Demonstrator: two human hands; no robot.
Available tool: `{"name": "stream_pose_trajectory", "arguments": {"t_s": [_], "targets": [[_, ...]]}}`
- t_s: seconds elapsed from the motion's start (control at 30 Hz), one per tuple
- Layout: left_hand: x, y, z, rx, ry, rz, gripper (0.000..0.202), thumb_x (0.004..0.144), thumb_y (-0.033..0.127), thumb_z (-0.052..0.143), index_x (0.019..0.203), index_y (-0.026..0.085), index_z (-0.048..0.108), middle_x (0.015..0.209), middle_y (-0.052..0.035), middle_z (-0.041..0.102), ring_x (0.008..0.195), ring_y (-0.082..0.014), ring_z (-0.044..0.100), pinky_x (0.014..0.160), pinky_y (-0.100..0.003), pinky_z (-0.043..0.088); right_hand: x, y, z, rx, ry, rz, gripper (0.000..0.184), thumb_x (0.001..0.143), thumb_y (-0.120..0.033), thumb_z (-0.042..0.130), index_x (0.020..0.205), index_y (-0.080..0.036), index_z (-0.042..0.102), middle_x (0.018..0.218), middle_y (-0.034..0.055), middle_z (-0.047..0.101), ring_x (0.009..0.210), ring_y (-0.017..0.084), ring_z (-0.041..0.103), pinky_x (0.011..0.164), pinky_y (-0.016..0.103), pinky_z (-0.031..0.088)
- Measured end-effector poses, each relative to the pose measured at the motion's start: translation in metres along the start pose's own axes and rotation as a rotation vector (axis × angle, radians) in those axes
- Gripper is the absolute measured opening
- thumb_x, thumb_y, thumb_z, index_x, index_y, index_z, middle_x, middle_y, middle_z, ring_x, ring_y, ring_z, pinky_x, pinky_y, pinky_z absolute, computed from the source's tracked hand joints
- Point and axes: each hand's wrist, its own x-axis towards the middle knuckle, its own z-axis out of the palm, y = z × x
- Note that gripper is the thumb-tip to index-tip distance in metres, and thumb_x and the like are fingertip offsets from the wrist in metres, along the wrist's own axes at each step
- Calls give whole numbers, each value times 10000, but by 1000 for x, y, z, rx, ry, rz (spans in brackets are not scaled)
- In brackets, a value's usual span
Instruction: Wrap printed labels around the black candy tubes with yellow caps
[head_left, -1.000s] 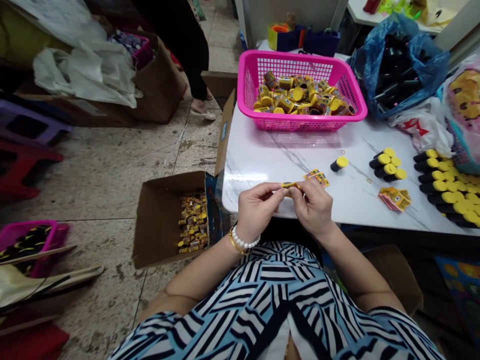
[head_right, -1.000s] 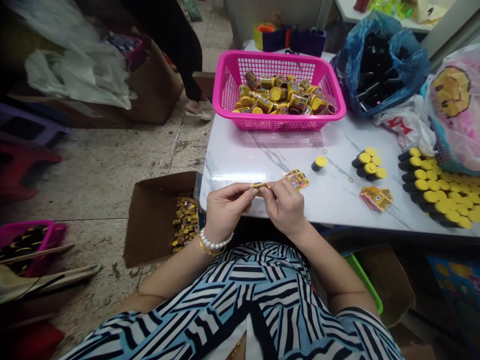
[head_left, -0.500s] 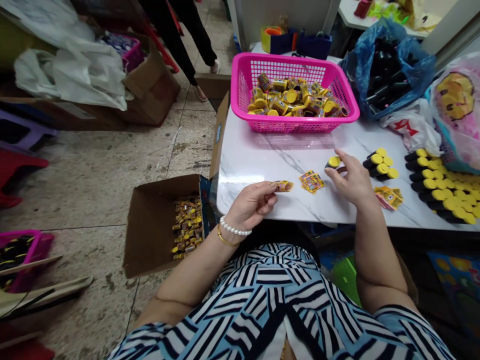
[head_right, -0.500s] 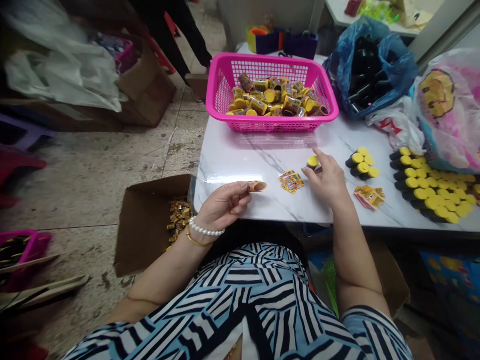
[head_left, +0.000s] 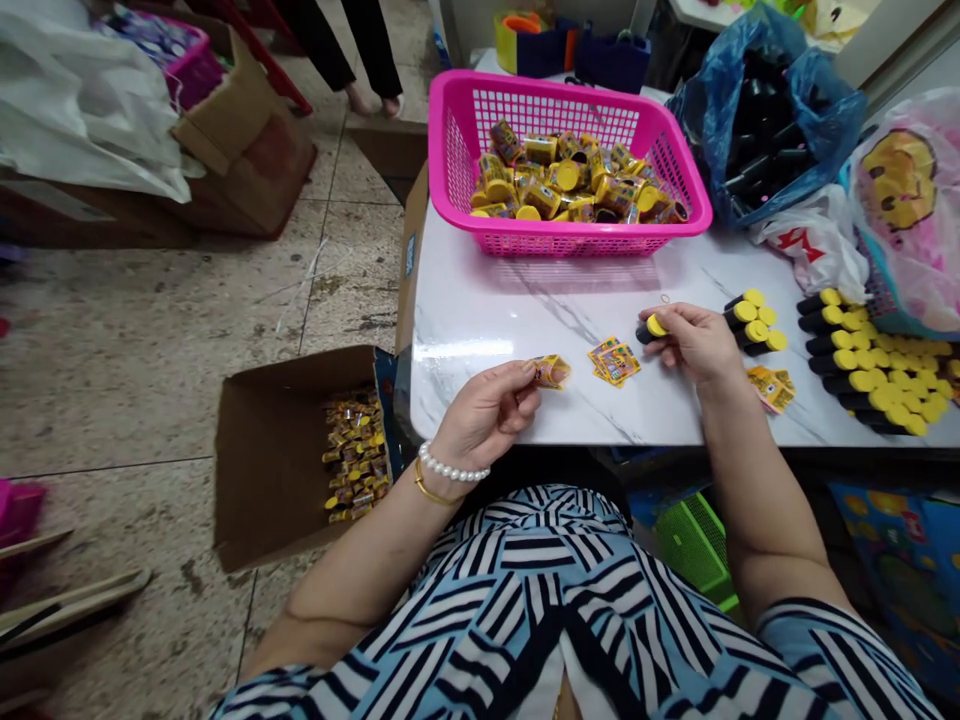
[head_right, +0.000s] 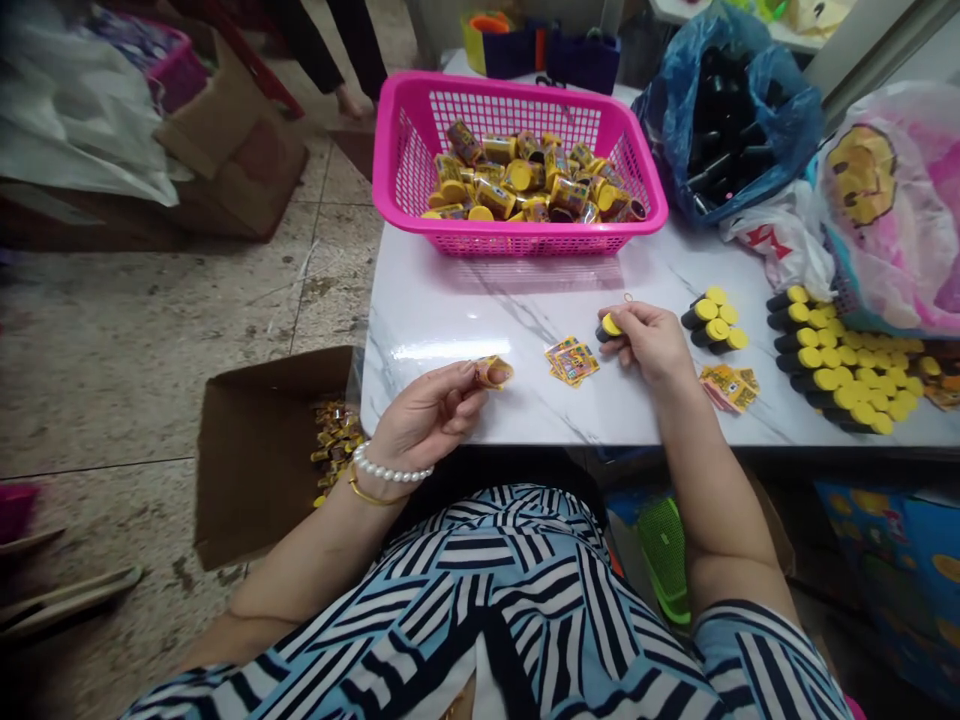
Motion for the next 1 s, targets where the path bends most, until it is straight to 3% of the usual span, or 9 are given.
{"name": "stream_pose_trajectory", "arguments": {"t_s": [0.1,0.2,0.33,0.43,0.5,0.6,0.67,0.8,1.0], "targets": [[3,3,3,-64,-28,-37,336,722,261,894,961,67,759,965,-89,744,495,9,382,358,-102,197,1,6,6,-12,47,-57,333,793,-448,789,880,-127,780,678,49,729,425,108,623,352,191,453],[4,6,8,-153,-40,-51,334,686,228,911,931,77,739,898,-52,724,495,7,400,362,-90,216,-3,9,7,-45,71,-90,440,854,-552,728,958,-128,775,609,20,669,425,117,606,368,208,460],[3,7,8,-186,-30,-36,264,727,193,876,904,83,713,846,-36,698,478,5,396,351,-93,198,-11,3,2,-309,-26,-187,470,820,-557,770,1077,-164,790,891,61,725,517,88,586,444,229,482],[2,4,2,-186,-3,-21,247,746,172,856,921,84,705,861,-42,696,480,3,412,352,-99,194,-20,-5,8,-527,61,-373,358,734,-429,856,1002,-196,813,1038,70,708,631,102,606,547,256,541],[1,2,0,-192,24,0,264,741,173,863,930,84,701,851,-35,687,480,3,422,354,-101,188,-33,-12,21,-379,75,-399,354,775,-415,830,1065,-215,794,1048,67,715,660,131,648,578,287,577],[2,1,2,-181,48,20,295,729,185,884,934,75,702,799,-17,659,474,3,429,357,-104,176,-60,-21,47,9,-103,-315,383,842,-449,798,1160,-239,755,1049,68,743,696,182,721,585,330,617],[3,0,6,-167,38,31,319,718,198,898,939,70,708,771,-7,642,474,3,436,359,-104,174,-76,-25,62,127,-196,-298,349,846,-445,814,1132,-249,770,1039,62,746,726,200,744,596,341,631],[6,-2,11,-150,2,46,348,701,228,918,936,79,709,766,-3,635,484,-2,449,361,-106,171,-87,-25,75,121,-204,-364,305,839,-427,838,1102,-276,803,1075,38,702,684,158,716,611,338,638],[9,-6,11,-174,-26,30,315,733,219,887,954,70,718,788,-18,648,490,-2,438,371,-121,166,-86,-23,71,-129,-116,-504,305,876,-414,809,1156,-295,808,1042,36,672,776,149,668,722,333,636]]}}
